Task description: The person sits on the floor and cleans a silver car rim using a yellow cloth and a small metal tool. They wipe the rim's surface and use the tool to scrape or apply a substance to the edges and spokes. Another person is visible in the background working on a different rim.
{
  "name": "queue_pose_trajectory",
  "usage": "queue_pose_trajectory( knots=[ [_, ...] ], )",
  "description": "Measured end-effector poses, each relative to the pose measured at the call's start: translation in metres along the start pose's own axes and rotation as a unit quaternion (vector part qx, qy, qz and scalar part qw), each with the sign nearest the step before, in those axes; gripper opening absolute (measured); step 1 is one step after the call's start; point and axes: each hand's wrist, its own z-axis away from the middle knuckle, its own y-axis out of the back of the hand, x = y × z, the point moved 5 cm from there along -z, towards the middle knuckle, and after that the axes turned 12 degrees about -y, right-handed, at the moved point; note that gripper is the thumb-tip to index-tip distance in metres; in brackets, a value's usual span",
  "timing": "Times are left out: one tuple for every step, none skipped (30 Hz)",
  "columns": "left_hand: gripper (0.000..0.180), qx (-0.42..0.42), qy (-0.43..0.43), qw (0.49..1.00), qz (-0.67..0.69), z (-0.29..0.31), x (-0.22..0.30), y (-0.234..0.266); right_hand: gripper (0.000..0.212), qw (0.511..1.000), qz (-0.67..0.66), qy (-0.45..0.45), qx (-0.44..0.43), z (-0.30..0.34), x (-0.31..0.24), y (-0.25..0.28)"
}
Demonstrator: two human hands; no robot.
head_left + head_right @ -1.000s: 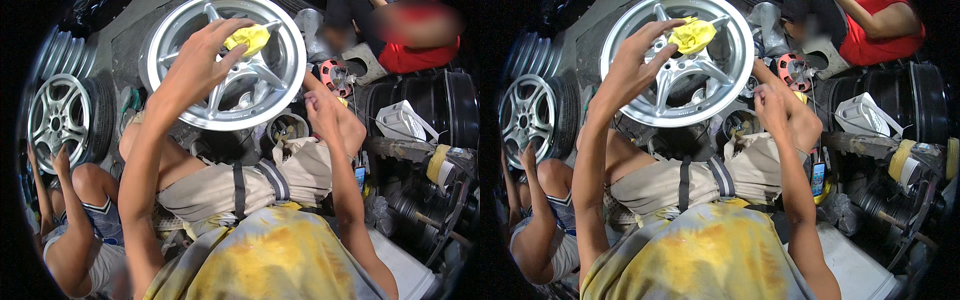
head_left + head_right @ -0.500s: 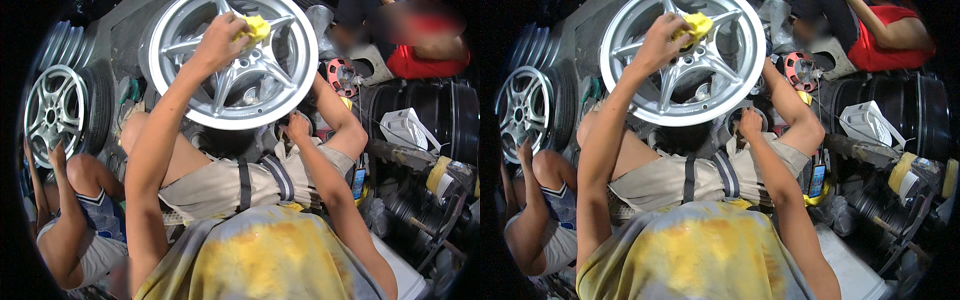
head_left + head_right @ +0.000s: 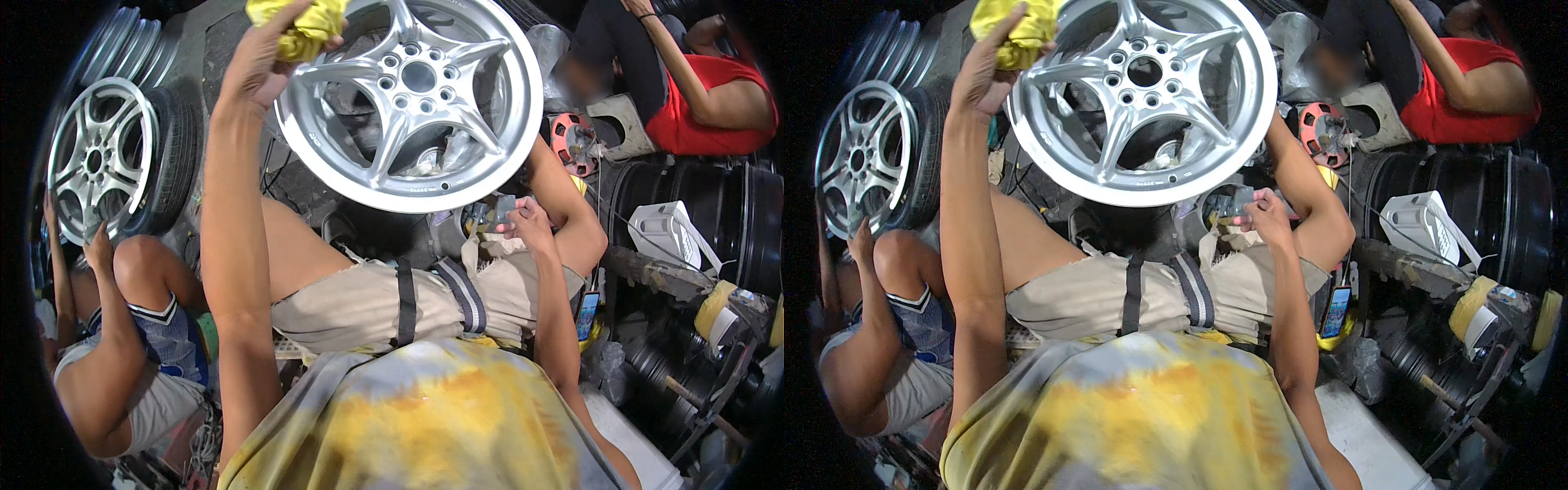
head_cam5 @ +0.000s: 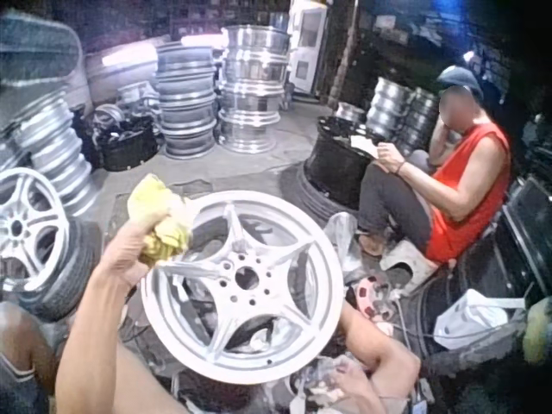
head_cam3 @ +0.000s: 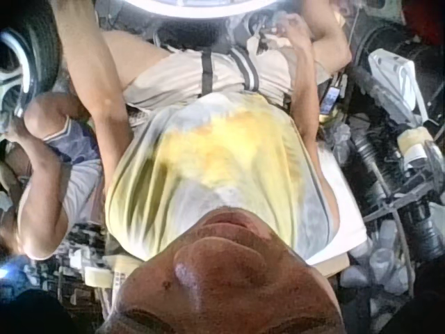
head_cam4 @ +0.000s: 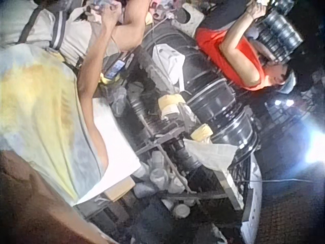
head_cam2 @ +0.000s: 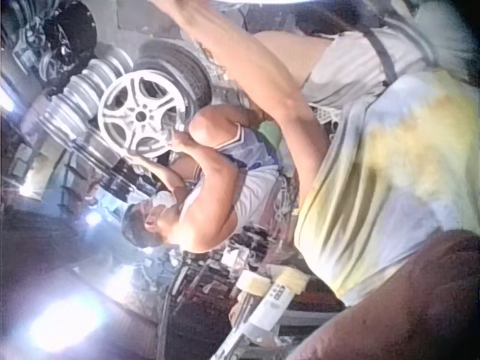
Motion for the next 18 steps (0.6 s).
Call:
queue_pose_trajectory(
  knots=[
    [0.050, 0.003, 0.031, 0.999, -0.042, 0.002, -0.012, 0.004, 0.014, 1.000, 0.004, 0.018, 0.009, 0.007, -0.002, 0.001],
    [0.049, 0.010, 0.052, 0.997, -0.054, 0.009, -0.013, -0.009, 0.015, 0.999, 0.001, 0.033, 0.014, 0.011, -0.002, 0.006],
    [0.049, 0.019, 0.075, 0.995, -0.067, 0.017, -0.014, -0.021, 0.015, 0.998, 0.011, 0.057, 0.028, 0.020, -0.010, 0.004],
    [0.049, 0.007, 0.095, 0.992, -0.085, 0.020, -0.013, -0.028, 0.016, 0.995, 0.021, 0.082, 0.042, 0.031, -0.021, 0.004],
    [0.050, 0.024, 0.080, 0.991, -0.102, 0.031, -0.002, -0.042, 0.017, 0.992, 0.031, 0.106, 0.054, 0.044, -0.033, 0.001],
    [0.049, -0.010, 0.097, 0.989, -0.111, 0.037, -0.008, -0.050, 0.022, 0.990, 0.037, 0.125, 0.059, 0.056, -0.044, 0.001],
    [0.048, -0.044, 0.115, 0.985, -0.120, 0.043, -0.015, -0.057, 0.023, 0.990, 0.046, 0.107, 0.075, 0.068, -0.052, 0.000],
    [0.046, -0.091, 0.135, 0.977, -0.135, 0.051, -0.015, -0.077, 0.025, 0.990, 0.054, 0.089, 0.097, 0.086, -0.064, -0.003],
    [0.045, -0.137, 0.154, 0.966, -0.153, 0.063, -0.011, -0.100, 0.027, 0.989, 0.062, 0.072, 0.115, 0.100, -0.074, -0.008],
    [0.046, -0.191, 0.116, 0.953, -0.203, 0.076, -0.021, -0.115, 0.027, 0.988, 0.066, 0.080, 0.111, 0.112, -0.081, -0.018],
    [0.047, -0.241, 0.079, 0.933, -0.254, 0.094, -0.037, -0.130, 0.026, 0.993, 0.026, 0.094, 0.070, 0.119, -0.085, -0.035],
    [0.050, -0.218, 0.031, 0.953, -0.206, 0.111, -0.042, -0.154, 0.026, 0.994, -0.017, 0.105, 0.034, 0.126, -0.087, -0.052],
    [0.054, -0.190, -0.016, 0.969, -0.159, 0.130, -0.042, -0.175, 0.026, 0.992, -0.057, 0.115, -0.005, 0.132, -0.086, -0.068],
    [0.051, -0.205, -0.111, 0.947, -0.219, 0.147, -0.042, -0.194, 0.025, 0.977, -0.159, 0.129, -0.053, 0.131, -0.074, -0.078],
    [0.048, -0.218, -0.204, 0.913, -0.277, 0.162, -0.040, -0.209, 0.038, 0.961, -0.203, 0.152, -0.109, 0.132, -0.067, -0.092],
    [0.044, -0.217, -0.247, 0.876, -0.354, 0.170, -0.034, -0.219, 0.053, 0.940, -0.248, 0.170, -0.162, 0.136, -0.061, -0.103],
    [0.042, -0.250, -0.248, 0.857, -0.376, 0.168, -0.036, -0.220, 0.051, 0.941, -0.252, 0.158, -0.160, 0.139, -0.062, -0.114],
    [0.041, -0.279, -0.250, 0.834, -0.405, 0.165, -0.039, -0.212, 0.048, 0.921, -0.309, 0.143, -0.190, 0.137, -0.056, -0.123]
  ],
)
